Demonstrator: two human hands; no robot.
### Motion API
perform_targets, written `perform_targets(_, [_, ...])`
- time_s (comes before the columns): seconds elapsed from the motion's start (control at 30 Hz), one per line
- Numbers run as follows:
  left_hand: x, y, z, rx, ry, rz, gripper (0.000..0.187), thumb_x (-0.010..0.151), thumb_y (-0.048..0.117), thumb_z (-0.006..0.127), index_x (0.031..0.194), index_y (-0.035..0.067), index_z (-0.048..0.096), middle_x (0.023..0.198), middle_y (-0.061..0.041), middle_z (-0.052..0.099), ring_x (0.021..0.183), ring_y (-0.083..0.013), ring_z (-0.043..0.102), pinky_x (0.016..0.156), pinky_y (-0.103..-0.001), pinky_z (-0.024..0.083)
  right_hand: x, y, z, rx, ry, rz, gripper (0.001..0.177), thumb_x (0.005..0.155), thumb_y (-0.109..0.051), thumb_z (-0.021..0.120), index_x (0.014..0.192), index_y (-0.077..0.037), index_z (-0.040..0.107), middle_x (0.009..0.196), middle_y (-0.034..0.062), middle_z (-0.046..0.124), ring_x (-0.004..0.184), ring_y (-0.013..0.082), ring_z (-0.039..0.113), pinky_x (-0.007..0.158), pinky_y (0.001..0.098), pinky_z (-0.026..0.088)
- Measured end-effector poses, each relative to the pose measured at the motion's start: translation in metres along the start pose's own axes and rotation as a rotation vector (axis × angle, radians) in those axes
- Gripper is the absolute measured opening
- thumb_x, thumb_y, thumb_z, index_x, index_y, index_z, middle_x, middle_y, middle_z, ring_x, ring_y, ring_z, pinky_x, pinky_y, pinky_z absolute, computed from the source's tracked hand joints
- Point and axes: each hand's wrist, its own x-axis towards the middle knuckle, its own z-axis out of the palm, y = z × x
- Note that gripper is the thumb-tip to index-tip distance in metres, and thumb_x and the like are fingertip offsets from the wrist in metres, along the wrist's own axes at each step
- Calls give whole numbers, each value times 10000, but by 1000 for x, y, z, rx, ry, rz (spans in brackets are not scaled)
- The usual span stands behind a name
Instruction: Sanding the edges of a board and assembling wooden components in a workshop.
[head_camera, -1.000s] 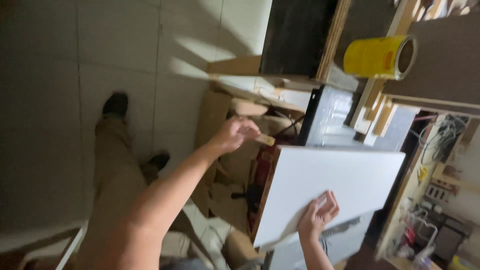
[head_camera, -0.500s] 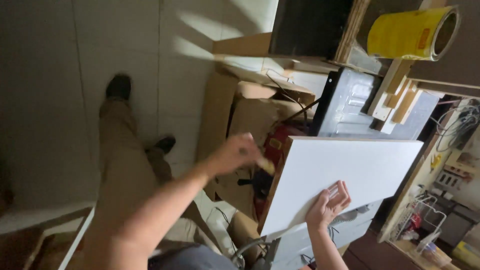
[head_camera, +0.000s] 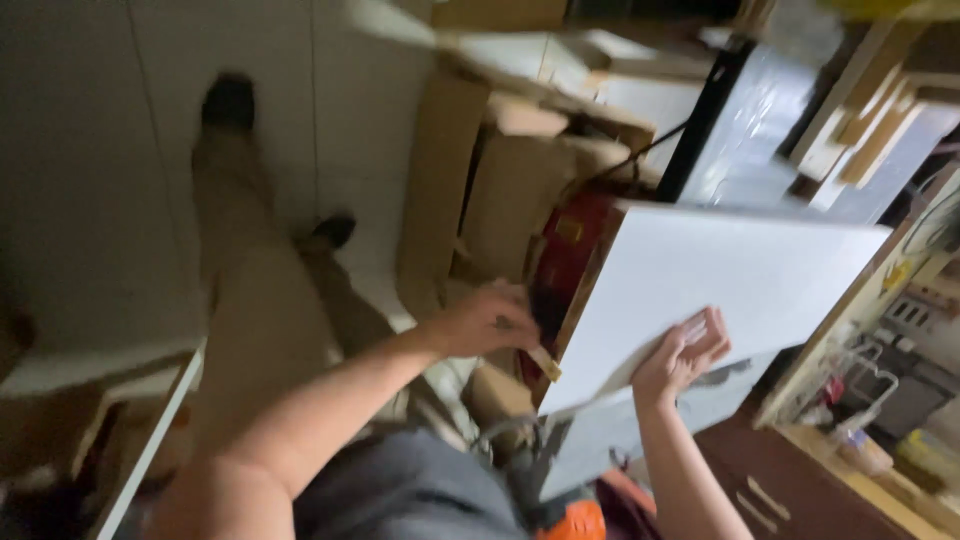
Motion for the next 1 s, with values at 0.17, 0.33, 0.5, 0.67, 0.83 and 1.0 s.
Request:
perform_targets(0.17, [-6, -49, 4, -78, 136, 409, 84, 919, 195, 871, 855, 143, 860, 720, -49, 689, 623, -178, 640, 639, -326, 530, 5, 4, 8, 38, 15, 5, 465, 1111, -409, 442, 1444, -85, 457, 1410, 217, 390, 1453, 466, 318, 1190, 615, 230])
perform_targets(0.33, [-30, -93, 29, -173, 104, 381, 40, 916, 181, 871, 920, 141, 870, 806, -63, 708, 722, -184, 661, 731, -355, 573, -2, 5, 6, 90, 37, 15, 397, 1116, -340, 430, 1438, -110, 458, 1427, 222, 381, 1448, 463, 314, 1190, 642, 236])
perform_targets(0.5, [-30, -111, 61, -1, 57, 257, 138, 870, 346, 881, 891, 210, 867, 901, -92, 710, 885, -337, 674, 1030, -504, 481, 0, 21, 8, 41, 20, -33, 401, 1135, -346, 463, 1428, -73, 467, 1401, 239, 407, 1439, 476, 335, 1193, 617, 251])
perform_targets(0.67, [-11, -67, 17, 54, 107, 94, 190, 945, 395, 829, 916, 208, 844, 891, -51, 741, 976, -317, 700, 1221, -631, 249, 5, 15, 9, 53, 28, -25, 418, 1141, -375, 453, 1439, -81, 460, 1414, 214, 397, 1447, 465, 308, 1210, 610, 214])
perform_targets(0.83, [31, -21, -13, -167, 117, 522, 86, 979, 123, 806, 907, 122, 853, 645, -28, 701, 540, -130, 542, 608, -342, 499, 1, 4, 7, 50, 27, -43, 426, 1156, -384, 434, 1449, -75, 445, 1417, 227, 400, 1441, 477, 304, 1198, 622, 199])
perform_targets(1.0, [47, -15, -19, -23, 257, 220, 90, 940, 244, 843, 900, 163, 845, 852, -32, 701, 852, -199, 613, 902, -405, 543, -2, 2, 4, 24, 15, 7, 435, 1124, -388, 458, 1451, -101, 452, 1419, 224, 413, 1423, 479, 333, 1191, 591, 225])
